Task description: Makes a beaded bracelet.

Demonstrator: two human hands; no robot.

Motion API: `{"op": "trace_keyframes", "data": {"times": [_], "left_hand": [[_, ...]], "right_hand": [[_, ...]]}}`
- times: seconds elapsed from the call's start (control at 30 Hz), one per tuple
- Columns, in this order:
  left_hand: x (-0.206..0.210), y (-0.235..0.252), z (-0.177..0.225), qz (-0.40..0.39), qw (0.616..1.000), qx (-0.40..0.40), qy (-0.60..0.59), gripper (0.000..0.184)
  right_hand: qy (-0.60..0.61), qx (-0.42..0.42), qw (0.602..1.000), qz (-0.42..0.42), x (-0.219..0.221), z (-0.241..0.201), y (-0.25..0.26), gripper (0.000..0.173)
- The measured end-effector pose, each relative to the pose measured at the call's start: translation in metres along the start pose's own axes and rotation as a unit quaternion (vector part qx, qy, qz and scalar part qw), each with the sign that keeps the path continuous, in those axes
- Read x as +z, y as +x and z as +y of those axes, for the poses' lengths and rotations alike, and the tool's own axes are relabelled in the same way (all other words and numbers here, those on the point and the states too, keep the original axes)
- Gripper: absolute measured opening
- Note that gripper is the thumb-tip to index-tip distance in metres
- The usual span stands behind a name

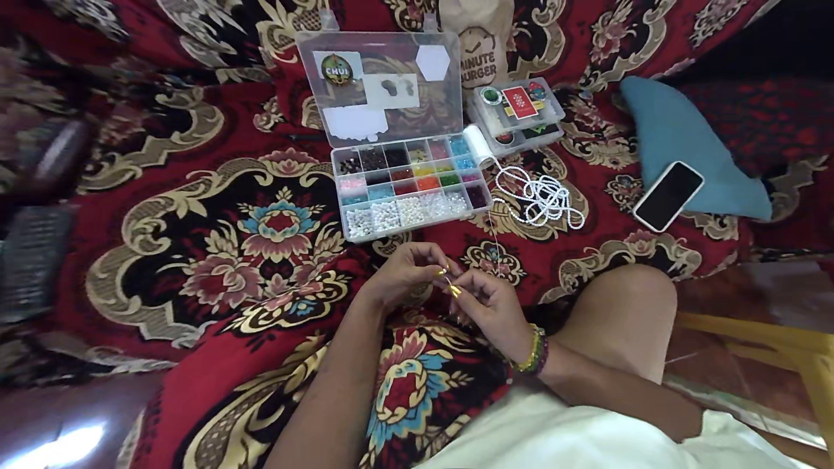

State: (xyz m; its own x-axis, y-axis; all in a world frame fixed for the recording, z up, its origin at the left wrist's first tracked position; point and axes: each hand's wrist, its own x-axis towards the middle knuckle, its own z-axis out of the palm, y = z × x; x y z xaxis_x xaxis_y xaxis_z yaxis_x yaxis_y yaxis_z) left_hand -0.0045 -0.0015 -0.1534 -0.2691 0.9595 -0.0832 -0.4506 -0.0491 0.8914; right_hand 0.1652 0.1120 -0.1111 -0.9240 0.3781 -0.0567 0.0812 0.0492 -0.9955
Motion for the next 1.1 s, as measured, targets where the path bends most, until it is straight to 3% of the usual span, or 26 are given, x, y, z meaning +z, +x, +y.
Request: {"op": "trace_keyframes", "data": {"times": [0.33, 0.63, 1.1], "left_hand": [[0.0068, -0.003, 0.0082, 0.002, 1.0, -0.012, 0.003, 0.015], [0.0029, -0.0001, 0.0036, -0.033, 0.999, -0.005, -0.019, 0.011], [0.0015, 0.0003, 0.0032, -0.019, 0.999, 0.006, 0.025, 0.012]], "right_hand": [[-0.003, -0.02, 1.0, 0.013, 0.0016, 0.0027, -0.0008, 0.01], [0.018, -0.053, 0.997, 0.044, 0.0013, 0.0047, -0.0029, 0.009], [0.002, -0.035, 0.998, 0.044, 0.0008, 0.0049, -0.003, 0.009]]}}
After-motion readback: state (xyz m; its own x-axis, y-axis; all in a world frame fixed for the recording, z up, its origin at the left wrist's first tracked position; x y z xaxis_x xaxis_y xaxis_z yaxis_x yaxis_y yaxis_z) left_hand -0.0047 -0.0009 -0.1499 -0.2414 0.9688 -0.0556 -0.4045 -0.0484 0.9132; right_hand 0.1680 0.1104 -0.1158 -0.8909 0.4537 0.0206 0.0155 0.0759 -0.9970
